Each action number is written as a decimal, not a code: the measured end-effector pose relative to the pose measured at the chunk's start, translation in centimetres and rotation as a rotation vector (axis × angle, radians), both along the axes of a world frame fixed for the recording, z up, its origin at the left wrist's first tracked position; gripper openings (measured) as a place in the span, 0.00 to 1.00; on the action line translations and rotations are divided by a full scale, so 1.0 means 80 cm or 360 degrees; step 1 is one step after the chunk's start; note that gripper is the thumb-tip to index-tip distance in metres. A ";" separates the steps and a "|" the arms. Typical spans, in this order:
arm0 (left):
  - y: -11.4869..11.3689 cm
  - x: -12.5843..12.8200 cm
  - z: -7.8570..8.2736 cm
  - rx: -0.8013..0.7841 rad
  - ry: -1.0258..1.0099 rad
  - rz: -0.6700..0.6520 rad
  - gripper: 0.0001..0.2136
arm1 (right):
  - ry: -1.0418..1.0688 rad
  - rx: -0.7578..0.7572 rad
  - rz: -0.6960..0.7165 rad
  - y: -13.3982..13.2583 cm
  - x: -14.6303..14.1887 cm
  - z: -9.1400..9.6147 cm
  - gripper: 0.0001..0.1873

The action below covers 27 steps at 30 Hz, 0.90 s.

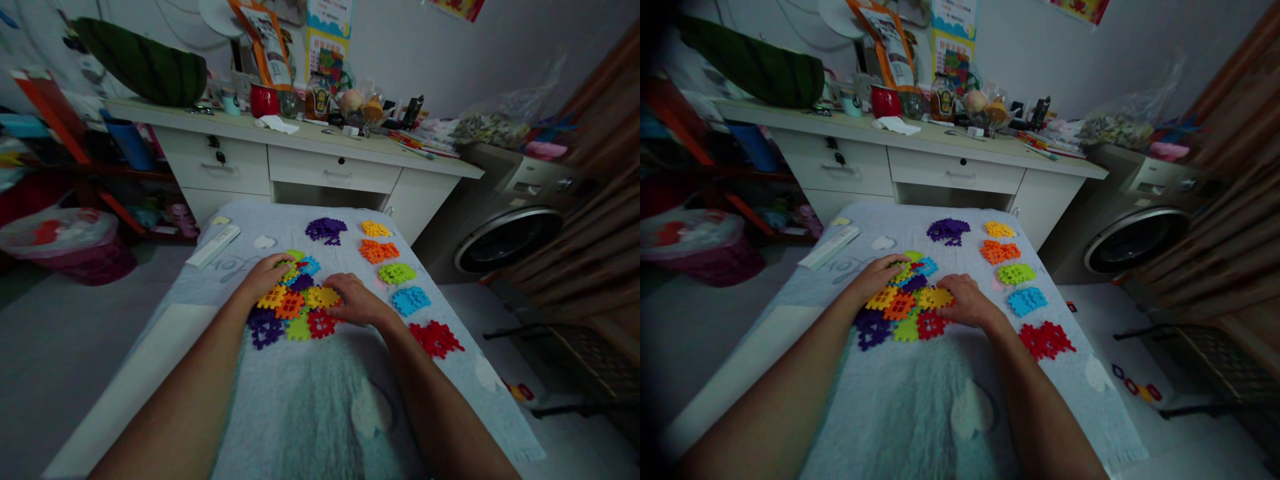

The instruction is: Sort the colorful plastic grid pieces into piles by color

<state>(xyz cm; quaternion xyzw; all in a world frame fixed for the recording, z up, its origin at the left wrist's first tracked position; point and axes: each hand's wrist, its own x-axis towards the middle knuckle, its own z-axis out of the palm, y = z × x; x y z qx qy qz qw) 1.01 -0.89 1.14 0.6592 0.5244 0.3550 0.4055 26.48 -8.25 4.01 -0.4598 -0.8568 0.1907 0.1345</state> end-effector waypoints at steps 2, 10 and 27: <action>0.001 -0.001 -0.002 0.0006 0.0013 -0.0011 0.22 | 0.0002 -0.0016 -0.0008 0.000 -0.001 -0.002 0.29; 0.007 -0.003 -0.008 0.0027 0.0036 -0.0036 0.21 | 0.0005 0.0044 -0.0064 0.000 -0.001 -0.005 0.32; 0.006 -0.003 -0.007 0.0026 0.0081 -0.0027 0.20 | 0.0119 0.0303 -0.0580 0.044 0.022 0.010 0.29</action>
